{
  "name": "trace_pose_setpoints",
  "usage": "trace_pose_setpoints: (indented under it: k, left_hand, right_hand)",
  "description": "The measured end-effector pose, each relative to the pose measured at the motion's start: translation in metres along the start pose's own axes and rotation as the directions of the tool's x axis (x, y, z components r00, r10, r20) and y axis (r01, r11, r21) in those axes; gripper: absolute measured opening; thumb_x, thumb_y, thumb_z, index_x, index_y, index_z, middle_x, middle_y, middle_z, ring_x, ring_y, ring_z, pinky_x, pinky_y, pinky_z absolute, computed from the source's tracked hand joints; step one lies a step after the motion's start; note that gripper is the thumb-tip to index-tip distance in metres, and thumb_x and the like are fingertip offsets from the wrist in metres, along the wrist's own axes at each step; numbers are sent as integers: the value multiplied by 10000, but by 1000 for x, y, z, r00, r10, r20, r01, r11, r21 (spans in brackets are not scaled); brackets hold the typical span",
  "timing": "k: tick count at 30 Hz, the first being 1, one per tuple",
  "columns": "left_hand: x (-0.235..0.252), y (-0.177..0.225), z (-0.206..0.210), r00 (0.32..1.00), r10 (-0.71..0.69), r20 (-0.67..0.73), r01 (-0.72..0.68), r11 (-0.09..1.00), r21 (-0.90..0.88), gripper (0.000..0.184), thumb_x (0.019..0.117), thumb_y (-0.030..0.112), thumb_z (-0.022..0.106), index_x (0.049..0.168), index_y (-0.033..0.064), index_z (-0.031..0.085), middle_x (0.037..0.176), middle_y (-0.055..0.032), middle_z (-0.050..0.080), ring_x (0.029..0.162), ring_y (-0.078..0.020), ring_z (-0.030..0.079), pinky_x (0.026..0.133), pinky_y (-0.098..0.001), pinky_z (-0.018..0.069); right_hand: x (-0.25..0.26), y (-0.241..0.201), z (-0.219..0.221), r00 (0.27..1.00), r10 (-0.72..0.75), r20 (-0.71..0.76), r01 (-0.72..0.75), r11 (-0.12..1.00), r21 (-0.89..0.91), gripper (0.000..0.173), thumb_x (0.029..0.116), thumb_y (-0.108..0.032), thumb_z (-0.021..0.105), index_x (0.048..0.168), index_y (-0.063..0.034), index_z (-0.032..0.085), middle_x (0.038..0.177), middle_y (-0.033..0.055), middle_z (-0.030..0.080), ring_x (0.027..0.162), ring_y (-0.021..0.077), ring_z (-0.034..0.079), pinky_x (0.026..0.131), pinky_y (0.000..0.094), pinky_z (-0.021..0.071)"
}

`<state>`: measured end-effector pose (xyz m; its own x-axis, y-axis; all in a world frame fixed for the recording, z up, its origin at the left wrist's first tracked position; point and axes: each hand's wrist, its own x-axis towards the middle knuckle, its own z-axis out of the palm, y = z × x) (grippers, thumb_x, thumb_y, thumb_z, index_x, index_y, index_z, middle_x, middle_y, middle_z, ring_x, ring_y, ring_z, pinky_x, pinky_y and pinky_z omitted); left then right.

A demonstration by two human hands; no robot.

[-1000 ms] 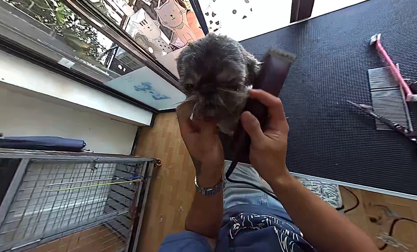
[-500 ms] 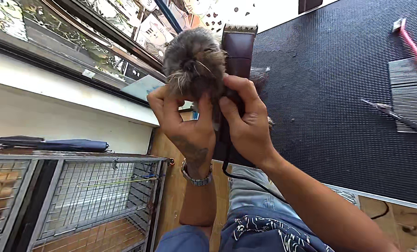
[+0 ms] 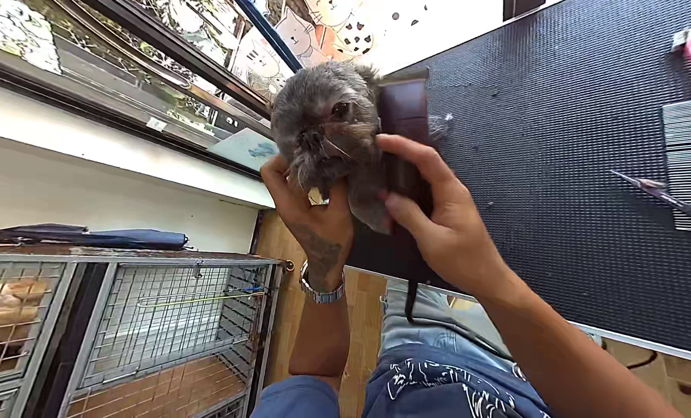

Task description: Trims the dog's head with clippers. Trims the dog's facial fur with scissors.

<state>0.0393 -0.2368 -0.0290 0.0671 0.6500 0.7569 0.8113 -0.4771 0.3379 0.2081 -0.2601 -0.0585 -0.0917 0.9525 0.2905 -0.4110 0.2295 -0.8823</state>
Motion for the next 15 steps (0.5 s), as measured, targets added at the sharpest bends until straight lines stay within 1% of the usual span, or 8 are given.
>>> trace_pose_setpoints:
  k: [2, 3, 4, 7, 9, 11, 13, 15]
  left_hand:
    - [-3, -1, -2, 1000, 6, 2, -6, 1000, -30, 243, 928, 104, 703, 1162, 43, 677, 1276, -71, 553, 1178, -146, 564, 954, -307, 537]
    - [-5, -2, -3, 1000, 5, 1, -5, 999, -51, 283, 922, 99, 712, 1195, 44, 660, 1303, -71, 546, 1196, -148, 563, 969, -313, 540]
    - [-6, -3, -5, 1000, 8, 6, -8, 998, -66, 336, 918, 103, 721, 1237, 45, 631, 1329, -76, 528, 1209, -153, 557, 974, -317, 542]
    - [-10, -8, -9, 998, 56, 14, -55, 997, -57, 363, 935, 156, 719, 1275, 63, 630, 1433, -90, 457, 1317, -172, 484, 1049, -332, 495]
    - [-7, -9, -11, 996, 88, 9, -88, 995, -38, 339, 952, 169, 694, 1268, 56, 642, 1508, -122, 414, 1398, -204, 415, 1122, -361, 429]
    - [-1, -10, -13, 994, 110, 9, -110, 992, -66, 366, 949, 130, 668, 1292, 10, 627, 1536, -155, 397, 1432, -222, 391, 1174, -383, 385]
    - [2, -7, -18, 989, 143, 30, -140, 986, -87, 381, 967, 97, 640, 1318, -47, 599, 1531, -160, 416, 1427, -185, 403, 1185, -347, 371]
    - [3, -6, -21, 986, 158, 50, -151, 981, -125, 340, 979, 127, 636, 1277, -36, 628, 1522, -137, 427, 1424, -162, 399, 1186, -327, 357]
  right_hand:
    - [-25, -4, -17, 981, 158, 114, -171, 978, 119, 909, 869, -110, 670, 1625, -359, 232, 1350, 77, 559, 933, 220, 708, 680, 390, 656]
    - [-40, -3, -25, 962, 210, 177, -244, 950, 196, 992, 854, -121, 695, 1632, -398, 145, 1338, 86, 582, 964, 256, 713, 704, 413, 661]
    - [-55, 0, -31, 944, 233, 232, -295, 914, 280, 1006, 878, -137, 700, 1632, -413, 93, 1333, 104, 593, 997, 275, 711, 736, 415, 658]
    - [-90, 7, -30, 925, 181, 333, -347, 758, 552, 937, 957, -152, 646, 1646, -344, 40, 1379, 151, 549, 1013, 252, 701, 750, 358, 648]
    - [-100, 13, -22, 916, 113, 386, -368, 622, 692, 927, 971, -137, 634, 1650, -307, 26, 1435, 183, 498, 1007, 255, 693, 737, 346, 641]
    - [-100, 16, -13, 897, 75, 436, -408, 523, 748, 907, 979, -135, 620, 1651, -307, 35, 1431, 190, 499, 978, 248, 694, 725, 338, 636]
    - [-95, 18, -4, 879, 50, 474, -440, 467, 767, 870, 989, -142, 598, 1648, -306, 54, 1392, 192, 524, 951, 241, 701, 709, 333, 639]
    - [-90, 17, 4, 877, 47, 478, -446, 449, 774, 821, 1003, -147, 573, 1643, -310, 86, 1374, 190, 540, 928, 230, 703, 697, 319, 634]
